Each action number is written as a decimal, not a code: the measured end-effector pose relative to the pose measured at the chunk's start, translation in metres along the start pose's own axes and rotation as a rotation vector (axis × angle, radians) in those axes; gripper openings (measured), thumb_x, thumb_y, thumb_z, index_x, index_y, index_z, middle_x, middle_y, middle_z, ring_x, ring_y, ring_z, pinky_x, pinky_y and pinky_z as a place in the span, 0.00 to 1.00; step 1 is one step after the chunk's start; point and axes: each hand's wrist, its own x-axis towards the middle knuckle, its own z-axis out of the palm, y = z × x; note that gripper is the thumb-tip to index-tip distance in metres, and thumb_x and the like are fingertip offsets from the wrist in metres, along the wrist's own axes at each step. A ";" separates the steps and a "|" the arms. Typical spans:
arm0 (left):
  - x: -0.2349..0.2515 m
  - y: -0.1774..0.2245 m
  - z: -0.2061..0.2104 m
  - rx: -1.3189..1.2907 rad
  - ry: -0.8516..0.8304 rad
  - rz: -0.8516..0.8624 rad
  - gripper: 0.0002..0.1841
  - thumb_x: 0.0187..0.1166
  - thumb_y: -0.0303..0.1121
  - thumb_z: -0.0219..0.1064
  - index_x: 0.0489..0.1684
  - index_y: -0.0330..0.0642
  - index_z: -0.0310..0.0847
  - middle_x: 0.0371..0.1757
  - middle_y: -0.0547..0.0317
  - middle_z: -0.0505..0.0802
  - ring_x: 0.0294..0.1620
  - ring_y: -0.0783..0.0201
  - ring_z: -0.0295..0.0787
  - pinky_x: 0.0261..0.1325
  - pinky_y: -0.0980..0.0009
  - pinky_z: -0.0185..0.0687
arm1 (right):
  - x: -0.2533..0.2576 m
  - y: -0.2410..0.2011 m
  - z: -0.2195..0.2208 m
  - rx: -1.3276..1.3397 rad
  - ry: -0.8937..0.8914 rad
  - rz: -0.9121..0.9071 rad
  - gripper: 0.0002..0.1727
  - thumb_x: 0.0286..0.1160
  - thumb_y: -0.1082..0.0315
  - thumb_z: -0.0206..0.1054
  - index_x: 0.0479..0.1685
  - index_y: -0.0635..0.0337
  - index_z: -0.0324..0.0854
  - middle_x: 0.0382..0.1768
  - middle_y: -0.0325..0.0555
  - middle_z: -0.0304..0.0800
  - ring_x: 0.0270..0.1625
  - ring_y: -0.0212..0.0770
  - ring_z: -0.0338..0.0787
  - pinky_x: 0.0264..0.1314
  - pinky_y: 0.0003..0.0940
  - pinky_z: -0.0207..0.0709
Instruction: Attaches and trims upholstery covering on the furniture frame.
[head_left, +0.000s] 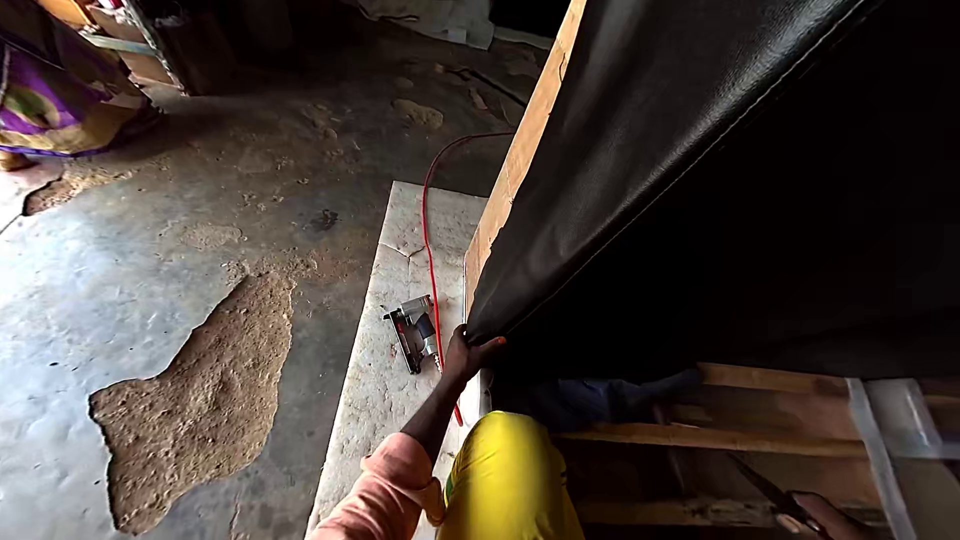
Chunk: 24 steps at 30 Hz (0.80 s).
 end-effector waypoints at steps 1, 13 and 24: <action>0.003 -0.002 0.003 -0.061 -0.003 -0.015 0.49 0.60 0.55 0.86 0.81 0.39 0.67 0.61 0.40 0.91 0.61 0.47 0.91 0.66 0.44 0.86 | 0.000 -0.004 -0.003 -0.021 0.006 -0.036 0.34 0.92 0.44 0.50 0.76 0.68 0.71 0.60 0.79 0.84 0.62 0.79 0.86 0.63 0.76 0.75; -0.028 0.013 -0.025 -0.147 -0.221 -0.220 0.23 0.84 0.38 0.69 0.73 0.37 0.74 0.59 0.48 0.92 0.54 0.57 0.92 0.58 0.58 0.89 | -0.001 -0.053 0.041 0.289 0.432 -0.260 0.36 0.85 0.37 0.52 0.62 0.66 0.79 0.36 0.63 0.88 0.34 0.62 0.91 0.35 0.65 0.83; -0.040 0.059 0.001 0.630 -0.090 -0.280 0.38 0.85 0.64 0.58 0.76 0.37 0.76 0.60 0.34 0.89 0.50 0.45 0.89 0.55 0.46 0.85 | 0.074 -0.146 0.051 0.599 0.443 -0.712 0.31 0.88 0.37 0.50 0.60 0.55 0.83 0.34 0.47 0.89 0.33 0.45 0.90 0.35 0.49 0.86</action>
